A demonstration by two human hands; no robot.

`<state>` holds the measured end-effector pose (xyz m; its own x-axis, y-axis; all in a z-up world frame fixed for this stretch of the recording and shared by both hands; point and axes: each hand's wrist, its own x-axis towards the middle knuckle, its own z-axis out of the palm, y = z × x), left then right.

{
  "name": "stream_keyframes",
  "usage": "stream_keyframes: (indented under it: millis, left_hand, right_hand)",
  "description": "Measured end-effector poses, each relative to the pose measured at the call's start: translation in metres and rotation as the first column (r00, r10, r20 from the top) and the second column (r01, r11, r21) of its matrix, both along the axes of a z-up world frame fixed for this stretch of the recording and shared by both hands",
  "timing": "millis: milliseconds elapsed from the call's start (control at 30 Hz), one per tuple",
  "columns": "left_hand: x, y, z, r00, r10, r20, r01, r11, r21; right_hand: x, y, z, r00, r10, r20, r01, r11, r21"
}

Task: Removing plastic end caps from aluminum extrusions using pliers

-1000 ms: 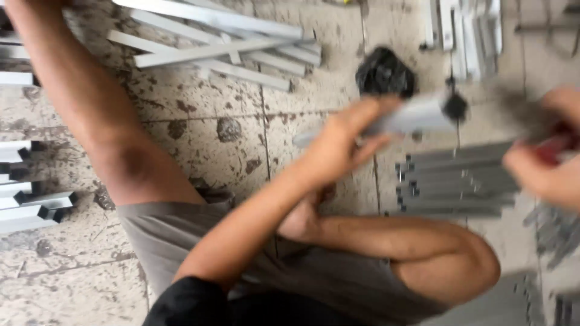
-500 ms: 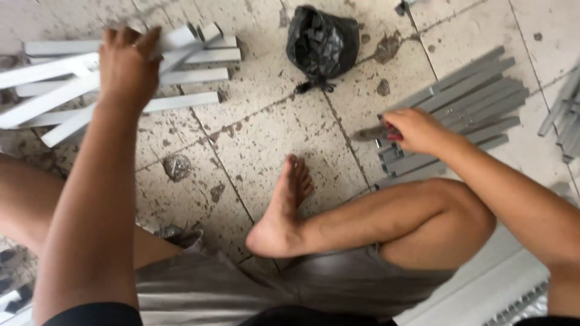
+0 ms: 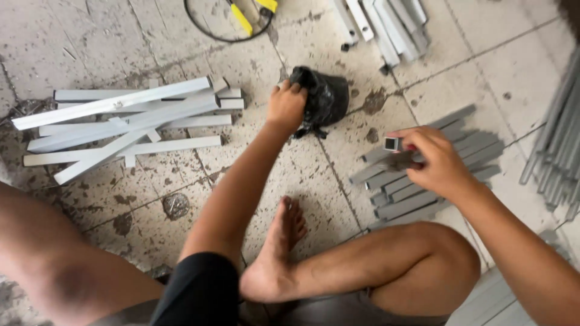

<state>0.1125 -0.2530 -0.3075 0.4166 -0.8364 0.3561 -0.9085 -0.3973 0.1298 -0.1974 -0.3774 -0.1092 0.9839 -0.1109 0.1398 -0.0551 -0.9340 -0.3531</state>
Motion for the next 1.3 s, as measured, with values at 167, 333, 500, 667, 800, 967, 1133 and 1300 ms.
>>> stream_keyframes:
  millis: [167,333,500,667,800,967,1133,1300]
  left_hand:
    - [-0.01,-0.016,0.026,0.958,0.217,-0.186,-0.095,0.855,0.51]
    - [-0.011,-0.008,0.02,0.952,0.174,-0.254,-0.142,0.98,0.138]
    - [-0.026,0.064,0.127,0.86,-0.16,-0.484,-0.114,0.865,-0.489]
    - [-0.035,0.154,0.223,0.749,-0.441,-0.495,-0.243,0.512,-0.824]
    - [-0.061,0.218,0.281,0.739,-0.535,-0.409,-0.134,0.478,-0.868]
    - [-0.078,0.255,0.281,0.838,-0.335,-0.43,-0.132,0.64,-0.757]
    - [-0.091,0.259,0.3,0.914,-0.271,-0.303,-0.046,0.672,-0.739]
    - [-0.104,0.265,0.313,0.922,-0.301,-0.242,0.027,0.676,-0.737]
  right_hand:
    - [-0.003,0.038,0.099,0.925,-0.037,0.379,0.052,0.998,-0.029]
    - [-0.007,0.077,0.147,0.814,-0.332,0.476,0.342,0.937,0.07]
    - [0.042,0.08,0.117,0.725,-0.079,0.685,-0.12,0.964,0.237]
    - [0.102,0.148,0.108,0.748,-0.039,0.662,-0.379,0.794,0.475]
    - [0.136,0.189,0.089,0.733,0.033,0.679,-0.491,0.716,0.496]
    - [0.142,0.204,0.043,0.709,-0.009,0.705,-0.528,0.656,0.54]
    - [0.135,0.222,0.037,0.707,-0.033,0.706,-0.554,0.595,0.582]
    - [0.131,0.223,0.045,0.707,0.0,0.707,-0.557,0.616,0.557]
